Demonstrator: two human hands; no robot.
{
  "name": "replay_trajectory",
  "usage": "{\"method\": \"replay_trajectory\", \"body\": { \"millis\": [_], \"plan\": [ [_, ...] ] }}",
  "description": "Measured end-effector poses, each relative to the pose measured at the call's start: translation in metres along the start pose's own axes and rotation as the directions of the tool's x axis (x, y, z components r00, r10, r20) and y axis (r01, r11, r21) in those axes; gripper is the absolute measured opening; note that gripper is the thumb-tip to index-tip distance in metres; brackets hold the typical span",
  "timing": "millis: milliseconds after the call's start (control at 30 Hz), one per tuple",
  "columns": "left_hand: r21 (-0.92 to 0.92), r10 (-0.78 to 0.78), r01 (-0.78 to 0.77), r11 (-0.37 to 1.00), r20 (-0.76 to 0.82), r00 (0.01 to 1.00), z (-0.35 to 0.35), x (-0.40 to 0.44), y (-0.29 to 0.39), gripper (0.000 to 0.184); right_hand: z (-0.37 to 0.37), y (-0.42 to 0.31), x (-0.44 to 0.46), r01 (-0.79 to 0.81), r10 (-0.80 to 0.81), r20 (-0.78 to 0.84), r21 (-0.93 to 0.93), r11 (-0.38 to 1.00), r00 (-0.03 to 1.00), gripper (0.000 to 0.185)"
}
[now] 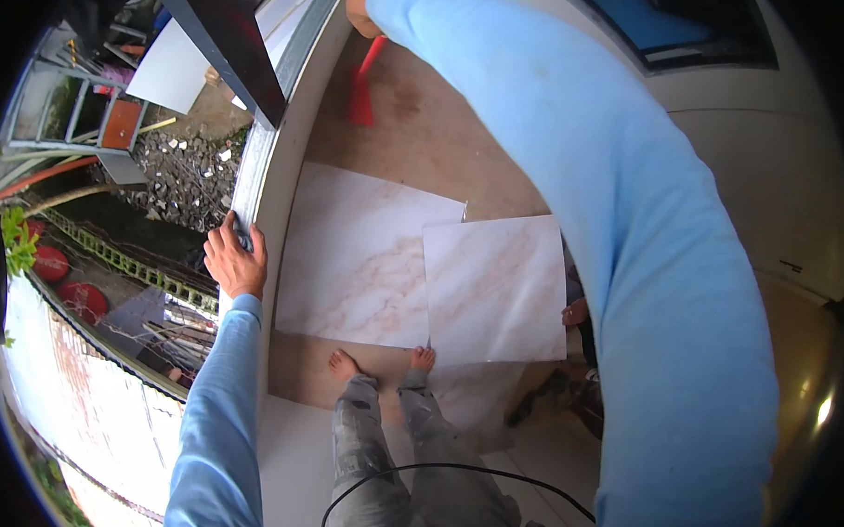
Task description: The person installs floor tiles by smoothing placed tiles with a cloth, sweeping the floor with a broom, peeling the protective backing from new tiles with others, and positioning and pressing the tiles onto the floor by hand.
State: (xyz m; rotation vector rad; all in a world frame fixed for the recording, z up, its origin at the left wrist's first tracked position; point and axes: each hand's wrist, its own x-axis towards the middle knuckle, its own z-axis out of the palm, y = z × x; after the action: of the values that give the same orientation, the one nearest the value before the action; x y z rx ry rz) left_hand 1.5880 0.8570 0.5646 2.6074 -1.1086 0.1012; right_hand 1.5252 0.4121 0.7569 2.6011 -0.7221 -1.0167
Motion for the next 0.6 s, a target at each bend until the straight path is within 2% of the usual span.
{"method": "replay_trajectory", "body": {
  "millis": [67, 100, 167, 200, 300, 333, 433, 533, 600],
  "plan": [
    [0.000, 0.005, -0.005, 1.000, -0.002, 1.000, 0.000, 0.001, 0.000, 0.049, -0.004, 0.022, -0.017, -0.042, 0.045, 0.076, -0.045, 0.998, 0.996, 0.020],
    [-0.001, 0.008, -0.008, 1.000, -0.002, 1.000, 0.001, 0.000, 0.000, 0.049, 0.023, 0.048, -0.008, -0.134, 0.133, -0.022, -0.069, 0.989, 0.991, 0.023],
    [-0.001, 0.008, -0.008, 1.000, -0.005, 1.000, 0.001, 0.001, -0.002, 0.049, -0.025, 0.047, -0.080, -0.190, 0.194, 0.033, -0.096, 0.977, 0.980, 0.027],
    [0.000, 0.010, -0.010, 1.000, -0.008, 1.000, 0.000, 0.001, -0.001, 0.049, -0.023, 0.049, -0.085, -0.261, 0.270, 0.036, -0.169, 0.951, 0.962, 0.027],
    [0.005, 0.002, -0.002, 1.000, 0.009, 1.000, -0.003, 0.002, 0.000, 0.049, 0.000, 0.042, -0.069, -0.331, 0.357, 0.107, -0.207, 0.921, 0.928, 0.028],
    [0.001, 0.000, 0.000, 1.000, 0.010, 1.000, -0.003, 0.003, 0.001, 0.049, 0.000, 0.035, -0.070, -0.289, 0.305, 0.083, -0.161, 0.944, 0.949, 0.026],
    [-0.011, -0.005, 0.005, 1.000, 0.010, 1.000, -0.002, 0.002, 0.000, 0.050, 0.051, 0.017, -0.029, -0.357, 0.355, -0.043, -0.046, 0.933, 0.934, 0.024],
    [-0.021, -0.008, 0.008, 1.000, 0.011, 1.000, 0.000, 0.003, 0.000, 0.051, 0.092, -0.018, -0.002, -0.325, 0.326, -0.057, 0.033, 0.945, 0.944, 0.024],
    [-0.039, -0.007, 0.008, 0.999, 0.025, 1.000, 0.000, 0.002, -0.001, 0.051, 0.096, -0.058, -0.013, -0.225, 0.232, 0.053, -0.110, 0.968, 0.971, 0.022]
  ]
}}
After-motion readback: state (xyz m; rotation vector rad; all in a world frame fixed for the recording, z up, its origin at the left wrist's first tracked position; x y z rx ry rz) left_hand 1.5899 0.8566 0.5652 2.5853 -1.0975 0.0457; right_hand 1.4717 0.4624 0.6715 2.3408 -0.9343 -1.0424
